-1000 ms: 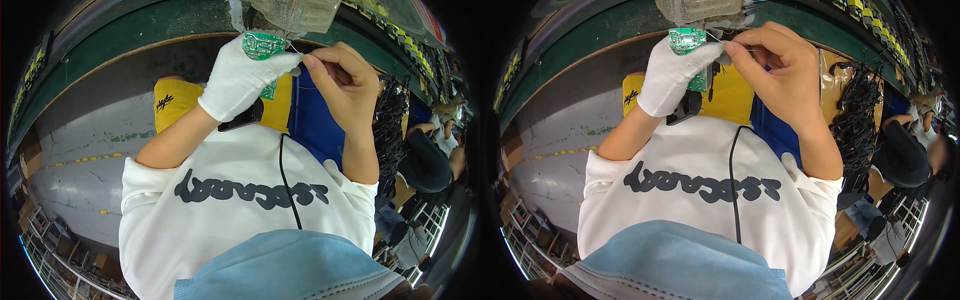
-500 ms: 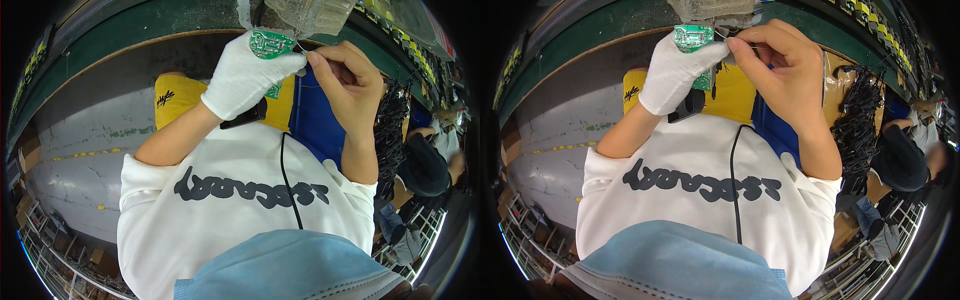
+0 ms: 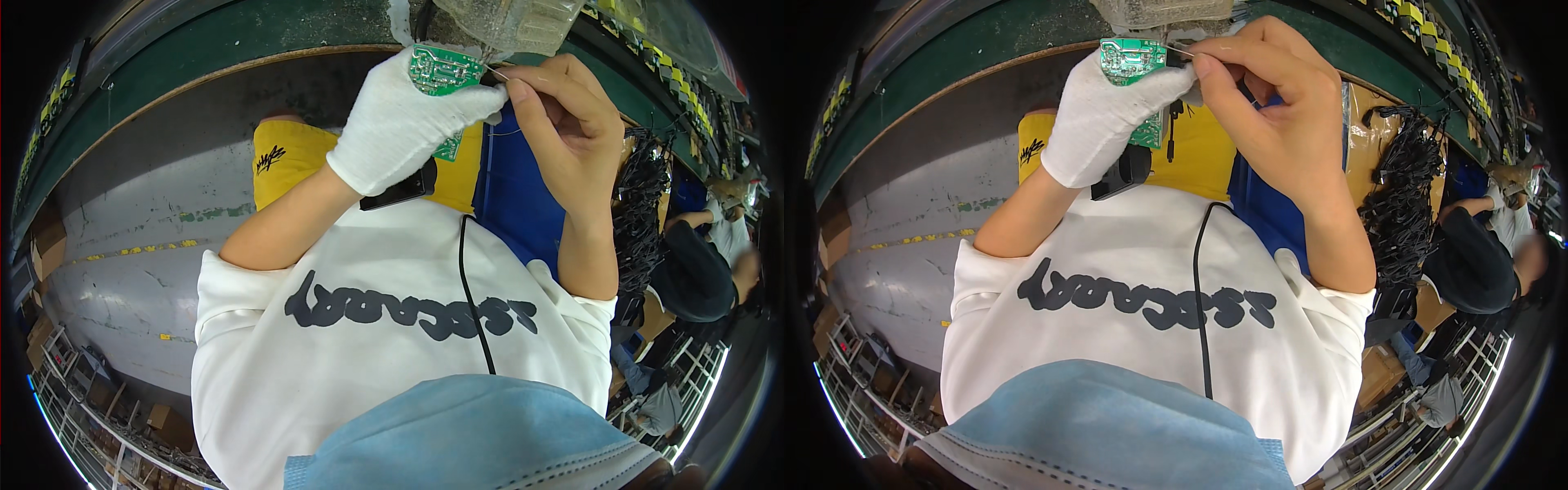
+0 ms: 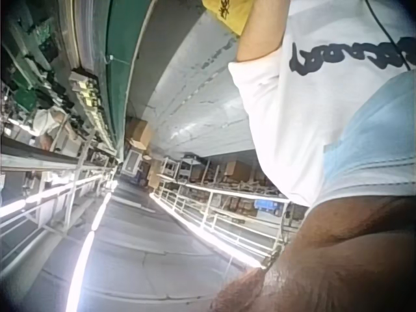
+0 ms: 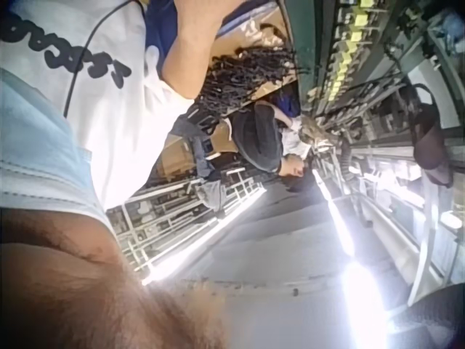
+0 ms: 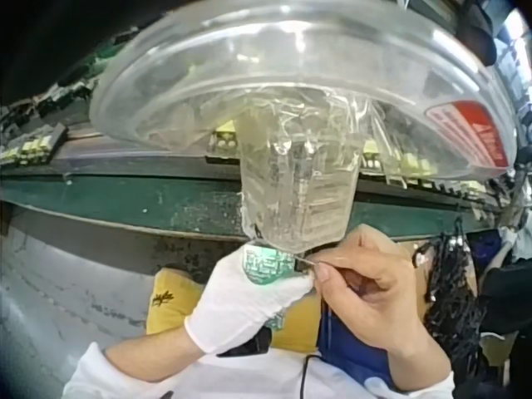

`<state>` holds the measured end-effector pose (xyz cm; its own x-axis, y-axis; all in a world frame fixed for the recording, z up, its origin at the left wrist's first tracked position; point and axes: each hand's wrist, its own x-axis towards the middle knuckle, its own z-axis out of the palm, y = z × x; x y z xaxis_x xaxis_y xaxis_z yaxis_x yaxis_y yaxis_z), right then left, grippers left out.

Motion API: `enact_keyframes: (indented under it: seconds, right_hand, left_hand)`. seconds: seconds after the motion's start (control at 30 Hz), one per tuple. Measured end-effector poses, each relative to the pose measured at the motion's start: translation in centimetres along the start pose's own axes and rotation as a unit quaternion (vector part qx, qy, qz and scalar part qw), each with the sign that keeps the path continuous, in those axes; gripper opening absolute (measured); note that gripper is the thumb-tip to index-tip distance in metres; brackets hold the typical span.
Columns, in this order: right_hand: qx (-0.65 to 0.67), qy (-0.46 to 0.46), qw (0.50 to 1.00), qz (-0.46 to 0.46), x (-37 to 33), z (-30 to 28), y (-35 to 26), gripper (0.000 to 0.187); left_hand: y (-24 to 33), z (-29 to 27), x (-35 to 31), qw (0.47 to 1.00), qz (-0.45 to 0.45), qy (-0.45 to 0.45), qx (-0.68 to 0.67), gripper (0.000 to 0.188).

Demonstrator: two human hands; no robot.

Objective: The person assembles electronic components onto circuit boards and into plastic housings by hand at a production station.

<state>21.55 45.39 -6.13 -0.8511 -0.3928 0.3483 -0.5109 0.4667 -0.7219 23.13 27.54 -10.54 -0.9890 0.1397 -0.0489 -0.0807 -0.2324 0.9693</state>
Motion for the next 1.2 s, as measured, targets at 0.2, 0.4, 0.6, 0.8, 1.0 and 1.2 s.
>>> enact_keyframes:
  seconds: [0.2,0.4,0.6,0.8,1.0,1.2]
  right_hand:
    - [0.108,0.066,0.992,0.028,-0.6,-0.2,-0.5,0.007]
    - [0.007,0.044,0.999,0.011,-0.4,-1.0,-0.8,0.007]
    - [-0.062,0.029,0.997,-0.019,-0.5,-1.0,-0.9,0.009]
    - [-0.081,0.061,0.994,-0.040,0.2,-0.5,-0.8,0.009]
    - [-0.073,0.057,0.994,-0.053,0.5,-0.6,-1.0,0.009]
    - [-0.051,0.054,0.996,-0.045,0.6,-0.5,-0.9,0.010]
  left_hand:
    - [-0.5,-0.2,0.1,1.000,0.002,-0.010,0.012,0.024]
    - [0.2,-0.3,0.0,0.998,-0.047,-0.024,-0.017,0.023]
    - [-0.4,-0.3,0.5,1.000,-0.003,-0.029,0.001,0.024]
    - [0.2,-0.2,0.7,1.000,-0.001,-0.027,0.002,0.022]
    - [0.3,-0.4,0.9,0.999,0.007,-0.039,0.011,0.021]
    - [0.7,-0.6,0.8,0.998,-0.015,-0.051,-0.026,0.022]
